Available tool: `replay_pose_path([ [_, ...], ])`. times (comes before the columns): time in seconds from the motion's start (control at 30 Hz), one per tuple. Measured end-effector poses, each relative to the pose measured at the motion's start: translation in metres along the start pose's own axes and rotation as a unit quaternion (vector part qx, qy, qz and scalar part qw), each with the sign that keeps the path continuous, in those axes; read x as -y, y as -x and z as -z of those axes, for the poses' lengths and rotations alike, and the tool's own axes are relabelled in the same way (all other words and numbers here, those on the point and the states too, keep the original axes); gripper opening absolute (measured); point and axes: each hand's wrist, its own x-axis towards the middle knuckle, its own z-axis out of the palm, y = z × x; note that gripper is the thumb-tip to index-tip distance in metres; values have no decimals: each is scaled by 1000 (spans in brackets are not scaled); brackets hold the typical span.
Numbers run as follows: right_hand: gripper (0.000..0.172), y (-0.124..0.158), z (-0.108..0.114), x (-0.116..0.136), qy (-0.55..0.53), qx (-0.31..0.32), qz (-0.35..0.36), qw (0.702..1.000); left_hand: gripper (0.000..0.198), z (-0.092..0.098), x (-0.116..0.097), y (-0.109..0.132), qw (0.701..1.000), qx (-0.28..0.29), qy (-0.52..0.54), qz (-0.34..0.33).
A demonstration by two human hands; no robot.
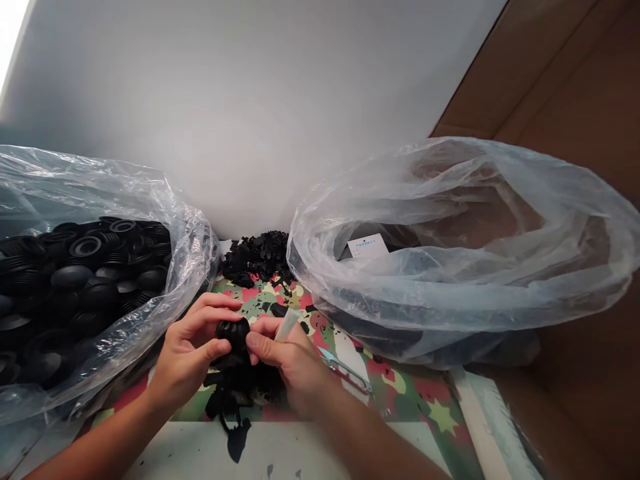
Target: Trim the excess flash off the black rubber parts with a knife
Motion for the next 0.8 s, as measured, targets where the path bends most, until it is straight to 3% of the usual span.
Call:
replay_pose_path([
  [0.13, 50, -2, -4, -7, -16, 7, -11, 1000, 19, -7, 5, -1, 992, -50, 101, 63],
  [0.23, 51, -3, 2, -8, 100, -85, 91, 987, 24, -8, 8, -6, 982, -92, 106, 130],
  [0.33, 60, -2, 12, -5, 197, -187, 205, 941, 29, -6, 10, -9, 975, -104, 95, 173],
  [0.43, 69, 0, 16, -1, 200, -192, 211, 937, 29, -3, 13, -8, 972, -94, 87, 199],
  [0.6, 34, 3, 6, -1, 182, -169, 184, 951, 28, -1, 15, -6, 968, -87, 69, 225],
  [0.8, 13, 6, 3, -3, 260, -153, 253, 919, 27, 0, 12, -6, 969, -72, 60, 227],
])
